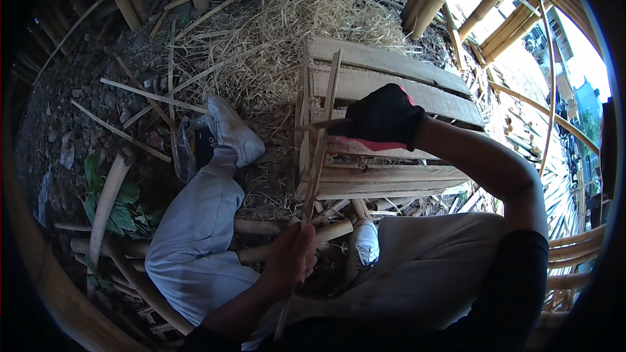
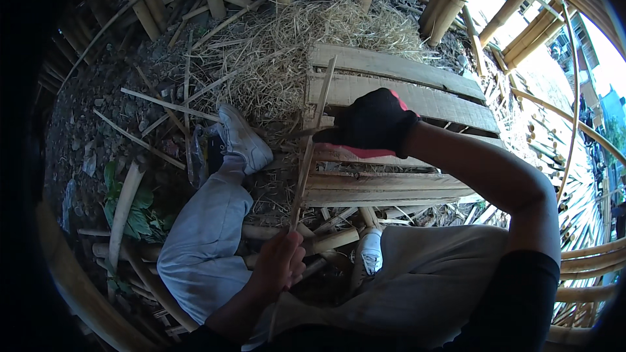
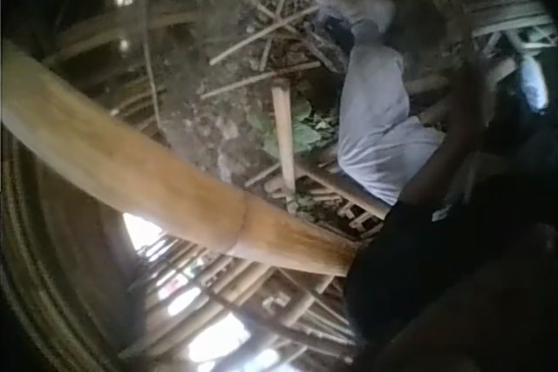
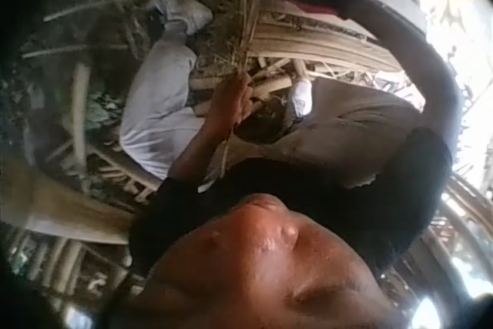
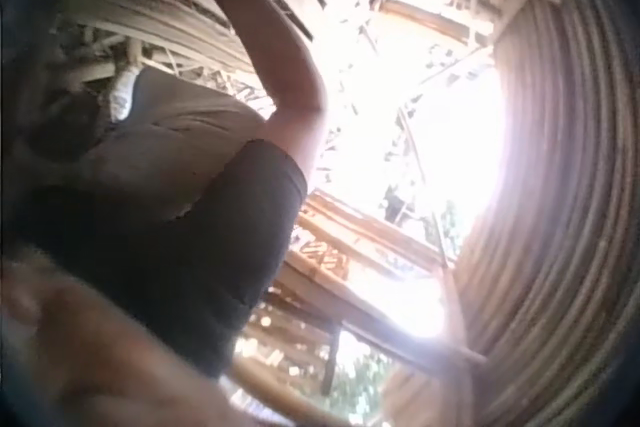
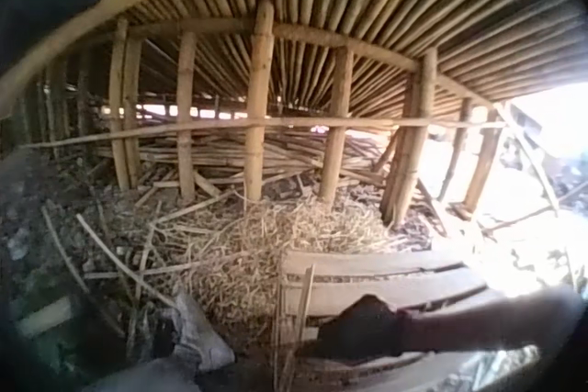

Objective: The person sits on the ground and uses a knife to shave a long bamboo stick, repeatedly drawing the blade along its length to smooth the surface. The person holds the bamboo with one hand and guides the knife with the other, working over a wooden crate.

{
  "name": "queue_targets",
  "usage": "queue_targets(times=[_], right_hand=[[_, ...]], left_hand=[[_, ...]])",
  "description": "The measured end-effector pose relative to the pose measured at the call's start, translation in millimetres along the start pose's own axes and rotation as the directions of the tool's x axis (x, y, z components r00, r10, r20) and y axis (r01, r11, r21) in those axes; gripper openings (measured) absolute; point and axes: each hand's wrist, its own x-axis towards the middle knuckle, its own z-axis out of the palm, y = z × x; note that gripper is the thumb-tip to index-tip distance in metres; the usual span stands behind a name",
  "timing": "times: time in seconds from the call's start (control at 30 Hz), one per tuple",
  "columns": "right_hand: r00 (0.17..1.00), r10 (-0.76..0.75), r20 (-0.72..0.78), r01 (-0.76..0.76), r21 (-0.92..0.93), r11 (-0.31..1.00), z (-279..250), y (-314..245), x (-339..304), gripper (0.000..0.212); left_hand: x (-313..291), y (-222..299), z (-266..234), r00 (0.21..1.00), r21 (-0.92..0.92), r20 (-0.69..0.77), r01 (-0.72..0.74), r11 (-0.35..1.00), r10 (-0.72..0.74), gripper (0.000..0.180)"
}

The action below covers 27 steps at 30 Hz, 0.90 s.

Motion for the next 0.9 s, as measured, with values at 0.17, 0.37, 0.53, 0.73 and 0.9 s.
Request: queue_targets(times=[0.17,0.37,0.53,0.73,0.9], right_hand=[[0.998,-0.051,0.040,0.051,0.003,0.999,-3.5,3.2,-1.0,0.058],[0.998,0.052,0.020,-0.048,-0.142,0.989,-9.0,18.5,13.1,0.054],[0.987,-0.013,0.159,0.022,-0.056,0.998,-14.5,-0.5,7.7,0.071],[0.958,0.270,0.095,-0.240,-0.249,0.938,-27.6,74.8,40.9,0.075],[0.994,0.034,0.107,-0.024,-0.099,0.995,-15.8,13.5,15.5,0.068]], left_hand=[[-2.8,-4.4,2.7,1.000,0.027,-0.018,0.006,1.000,-0.005,0.040],[-4.7,1.1,5.9,1.000,-0.010,0.007,0.026,1.000,-0.026,0.035],[-6.3,0.4,6.0,1.000,0.024,0.009,-0.001,1.000,0.000,0.036],[-0.2,3.5,7.4,0.999,-0.013,0.030,0.017,1.000,-0.017,0.036],[-7.8,5.2,8.4,0.999,-0.019,0.012,0.030,0.999,-0.030,0.035]])
